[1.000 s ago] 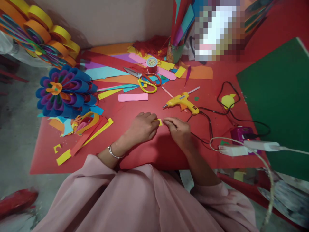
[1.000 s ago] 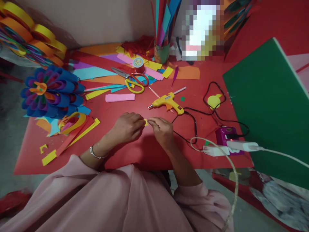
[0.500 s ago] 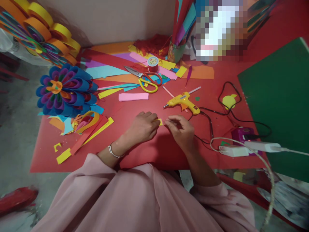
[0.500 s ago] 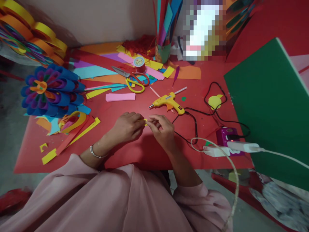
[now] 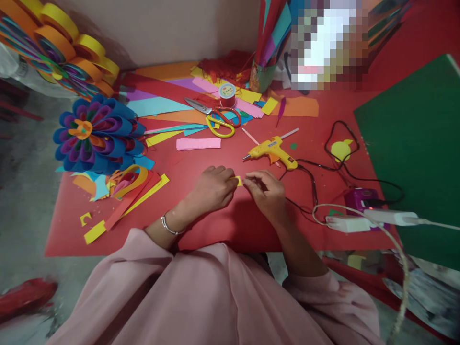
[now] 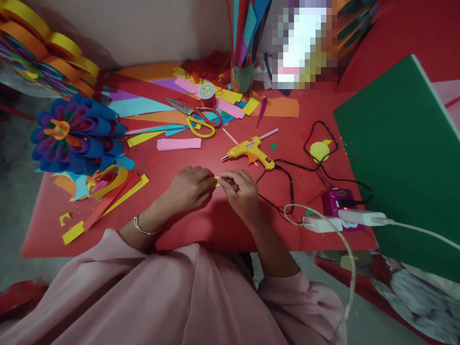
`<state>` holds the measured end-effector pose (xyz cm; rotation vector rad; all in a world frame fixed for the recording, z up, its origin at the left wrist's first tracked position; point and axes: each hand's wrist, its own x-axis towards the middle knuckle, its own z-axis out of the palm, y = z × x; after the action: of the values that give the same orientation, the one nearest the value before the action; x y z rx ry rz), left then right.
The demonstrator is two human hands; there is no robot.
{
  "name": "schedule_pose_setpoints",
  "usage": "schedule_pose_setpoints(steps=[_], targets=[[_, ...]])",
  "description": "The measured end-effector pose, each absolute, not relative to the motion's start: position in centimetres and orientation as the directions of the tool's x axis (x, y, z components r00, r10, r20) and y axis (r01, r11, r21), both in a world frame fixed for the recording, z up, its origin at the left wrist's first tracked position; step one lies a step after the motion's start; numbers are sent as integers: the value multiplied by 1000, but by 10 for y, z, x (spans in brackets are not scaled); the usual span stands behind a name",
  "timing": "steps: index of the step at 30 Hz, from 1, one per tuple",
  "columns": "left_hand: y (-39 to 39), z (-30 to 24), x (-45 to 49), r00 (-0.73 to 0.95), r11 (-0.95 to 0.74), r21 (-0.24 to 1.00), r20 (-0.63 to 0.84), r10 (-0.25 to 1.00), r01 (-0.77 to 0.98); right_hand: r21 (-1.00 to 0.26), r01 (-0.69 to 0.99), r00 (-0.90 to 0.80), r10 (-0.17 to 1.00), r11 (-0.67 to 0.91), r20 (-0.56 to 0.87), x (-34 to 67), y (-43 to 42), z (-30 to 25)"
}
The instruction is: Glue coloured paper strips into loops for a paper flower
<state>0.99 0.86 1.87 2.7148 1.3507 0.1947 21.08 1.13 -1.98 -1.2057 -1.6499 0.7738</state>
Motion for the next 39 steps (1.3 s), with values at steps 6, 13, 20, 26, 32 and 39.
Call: schedule_pose_setpoints(steps=[6,13,20,26,32,39], targets=[[9,19,10,598,-600,155,63,799,785,-850,390,-80,933,354,352,211,14,-16],[8,20,10,594,-596,159,63,802,787,-872,393,-75,956,291,285,211,11,-15],[8,20,10,600,-600,156,55,798,784,-896,363,-33,964,256,262,209,10,-13],[9,18,9,604,-608,140,75,793,781,-901,373,-26,973,223,230,210,12,-18],[9,19,10,605,-607,141,65,794,782,-882,410,-88,972,233,217,210,14,-20],[8,19,10,600,-605,137,79,796,784,-885,396,-158,968,243,195,211,17,-22]])
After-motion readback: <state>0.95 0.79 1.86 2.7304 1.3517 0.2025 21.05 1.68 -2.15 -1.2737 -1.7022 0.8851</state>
